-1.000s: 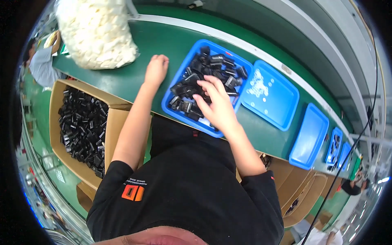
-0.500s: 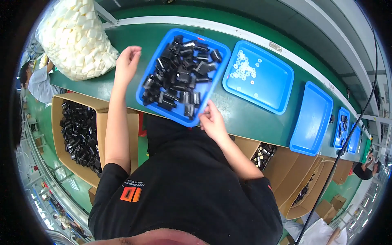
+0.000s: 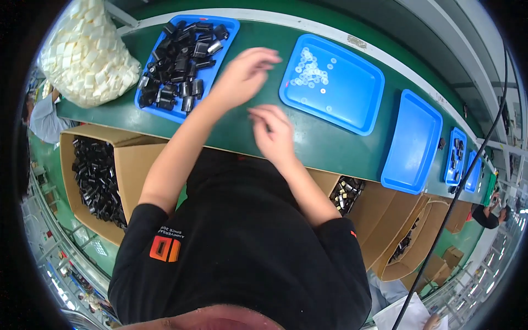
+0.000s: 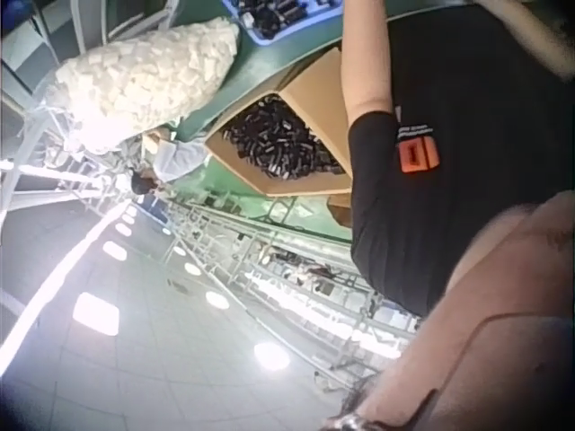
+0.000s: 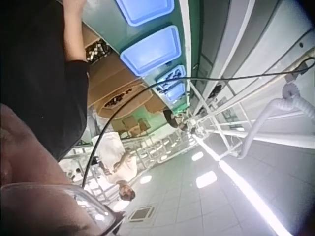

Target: The person assembles an electronic device by hand, taking small plastic components and internal modules from a cardboard box and a blue tray and fitting them into a plastic casing.

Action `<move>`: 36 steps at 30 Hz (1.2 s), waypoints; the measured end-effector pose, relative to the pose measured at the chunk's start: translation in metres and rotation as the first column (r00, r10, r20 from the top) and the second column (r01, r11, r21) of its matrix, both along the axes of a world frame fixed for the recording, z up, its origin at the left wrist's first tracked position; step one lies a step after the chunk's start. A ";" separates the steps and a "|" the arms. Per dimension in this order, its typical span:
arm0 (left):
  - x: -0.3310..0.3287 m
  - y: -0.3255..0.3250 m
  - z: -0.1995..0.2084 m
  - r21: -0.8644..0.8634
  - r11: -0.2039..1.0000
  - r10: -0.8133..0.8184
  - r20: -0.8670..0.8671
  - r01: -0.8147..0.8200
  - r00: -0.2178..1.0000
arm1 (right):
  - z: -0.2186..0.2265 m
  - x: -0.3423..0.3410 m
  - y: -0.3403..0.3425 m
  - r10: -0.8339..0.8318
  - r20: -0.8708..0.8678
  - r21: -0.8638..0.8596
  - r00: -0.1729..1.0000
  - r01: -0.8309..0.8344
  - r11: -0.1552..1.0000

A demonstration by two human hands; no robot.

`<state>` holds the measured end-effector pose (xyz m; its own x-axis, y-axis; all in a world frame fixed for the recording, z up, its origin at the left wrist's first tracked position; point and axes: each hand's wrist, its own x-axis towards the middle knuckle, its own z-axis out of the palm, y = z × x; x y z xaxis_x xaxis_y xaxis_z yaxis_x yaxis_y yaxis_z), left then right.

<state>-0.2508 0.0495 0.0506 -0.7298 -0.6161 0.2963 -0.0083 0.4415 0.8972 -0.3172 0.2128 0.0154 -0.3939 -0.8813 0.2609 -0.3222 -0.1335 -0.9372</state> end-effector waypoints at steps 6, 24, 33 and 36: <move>0.115 0.032 -0.003 -0.713 0.645 0.637 0.303 -0.276 0.708 | -0.001 -0.064 0.011 -0.196 -0.716 -0.048 0.670 0.233 0.971; 0.143 0.001 -0.063 -0.769 0.481 0.816 0.217 -0.421 0.535 | -0.042 -0.112 0.052 -0.343 -0.862 -0.189 0.373 0.393 0.900; 0.140 0.003 -0.064 -0.743 0.410 0.776 -0.022 -0.530 0.630 | -0.047 -0.117 0.070 -0.369 -0.911 -0.286 0.184 0.363 0.887; 0.145 0.011 -0.065 -0.636 0.518 0.714 -0.048 -0.573 0.699 | -0.037 -0.120 0.073 -0.353 -0.926 -0.290 0.135 0.345 0.893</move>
<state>-0.1055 0.0605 -0.0148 -0.2843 -0.7002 0.6550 -0.6437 0.6457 0.4108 -0.4372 0.2857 -0.0219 -0.1149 -0.7205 0.6839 -0.9601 0.2572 0.1098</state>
